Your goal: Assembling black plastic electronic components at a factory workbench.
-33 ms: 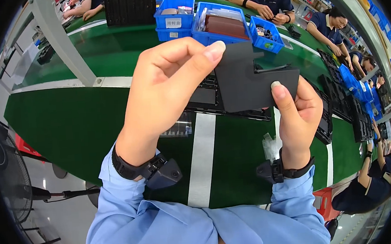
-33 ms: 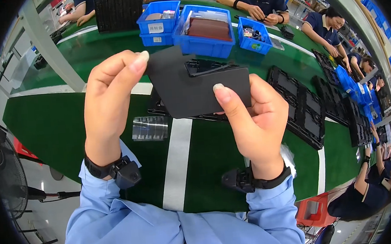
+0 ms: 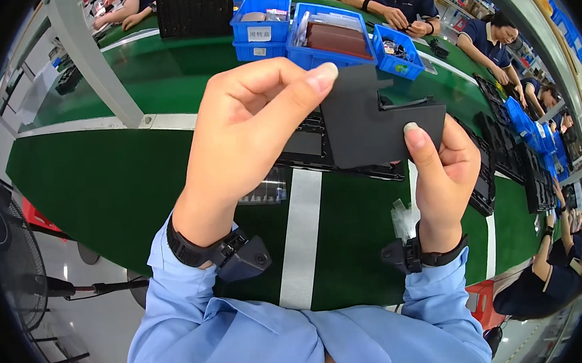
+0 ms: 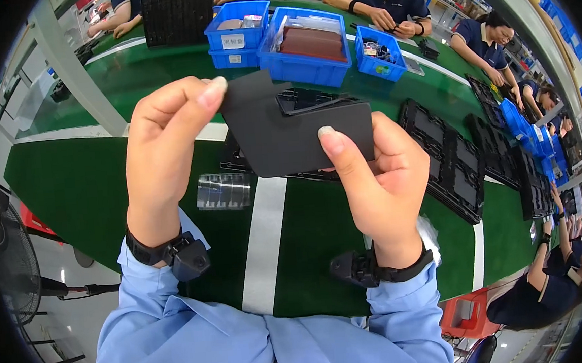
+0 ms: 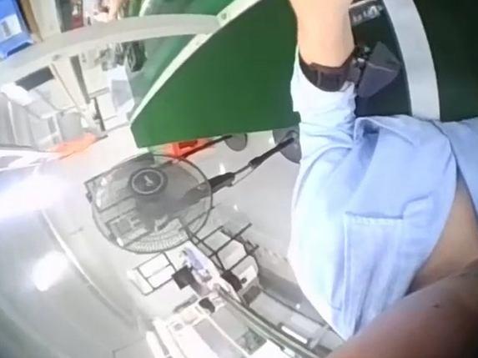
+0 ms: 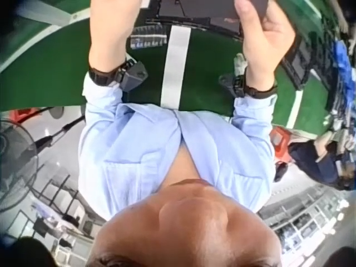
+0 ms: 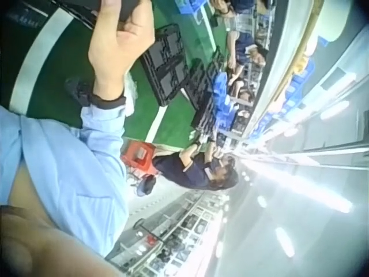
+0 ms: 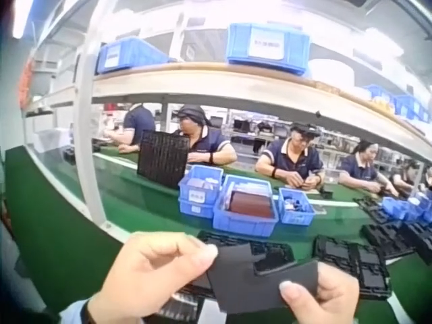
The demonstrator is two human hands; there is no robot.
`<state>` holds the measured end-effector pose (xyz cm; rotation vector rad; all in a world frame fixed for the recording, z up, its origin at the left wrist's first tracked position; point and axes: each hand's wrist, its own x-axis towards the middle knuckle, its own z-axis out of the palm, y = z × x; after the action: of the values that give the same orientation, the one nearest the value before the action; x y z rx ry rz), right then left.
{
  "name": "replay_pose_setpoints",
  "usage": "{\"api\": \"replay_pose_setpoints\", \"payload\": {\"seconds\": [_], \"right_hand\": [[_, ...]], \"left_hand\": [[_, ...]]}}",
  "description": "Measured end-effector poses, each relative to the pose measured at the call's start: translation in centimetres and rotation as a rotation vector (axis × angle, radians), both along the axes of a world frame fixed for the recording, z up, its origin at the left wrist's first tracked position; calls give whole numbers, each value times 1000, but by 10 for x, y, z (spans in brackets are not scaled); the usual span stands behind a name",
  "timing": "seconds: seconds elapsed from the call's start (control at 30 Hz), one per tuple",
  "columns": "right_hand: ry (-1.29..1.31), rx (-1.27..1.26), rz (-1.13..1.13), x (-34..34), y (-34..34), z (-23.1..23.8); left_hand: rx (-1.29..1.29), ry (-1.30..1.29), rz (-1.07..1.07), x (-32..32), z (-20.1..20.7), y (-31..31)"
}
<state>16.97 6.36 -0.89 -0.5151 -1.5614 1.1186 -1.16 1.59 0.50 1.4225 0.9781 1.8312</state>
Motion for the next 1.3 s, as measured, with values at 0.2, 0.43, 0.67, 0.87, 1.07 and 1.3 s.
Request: {"api": "replay_pose_setpoints", "payload": {"seconds": [0.2,0.43,0.67,0.87,1.07,1.3], "right_hand": [[0,8,-9,1,6,-2],[-13,56,-1,0,2,0],[-50,120,29,-4,-3,-7],[168,-78,115,-14,0,-14],[115,-234,200,-21,-13,-15],[-286,115,131,9,0,6]], "left_hand": [[-67,126,39,-5,-3,3],[60,50,66,2,-12,9],[101,-83,63,19,-11,4],[-28,-119,-136,28,-16,2],[34,-290,-110,34,-21,5],[-151,-361,-191,26,-18,7]]}}
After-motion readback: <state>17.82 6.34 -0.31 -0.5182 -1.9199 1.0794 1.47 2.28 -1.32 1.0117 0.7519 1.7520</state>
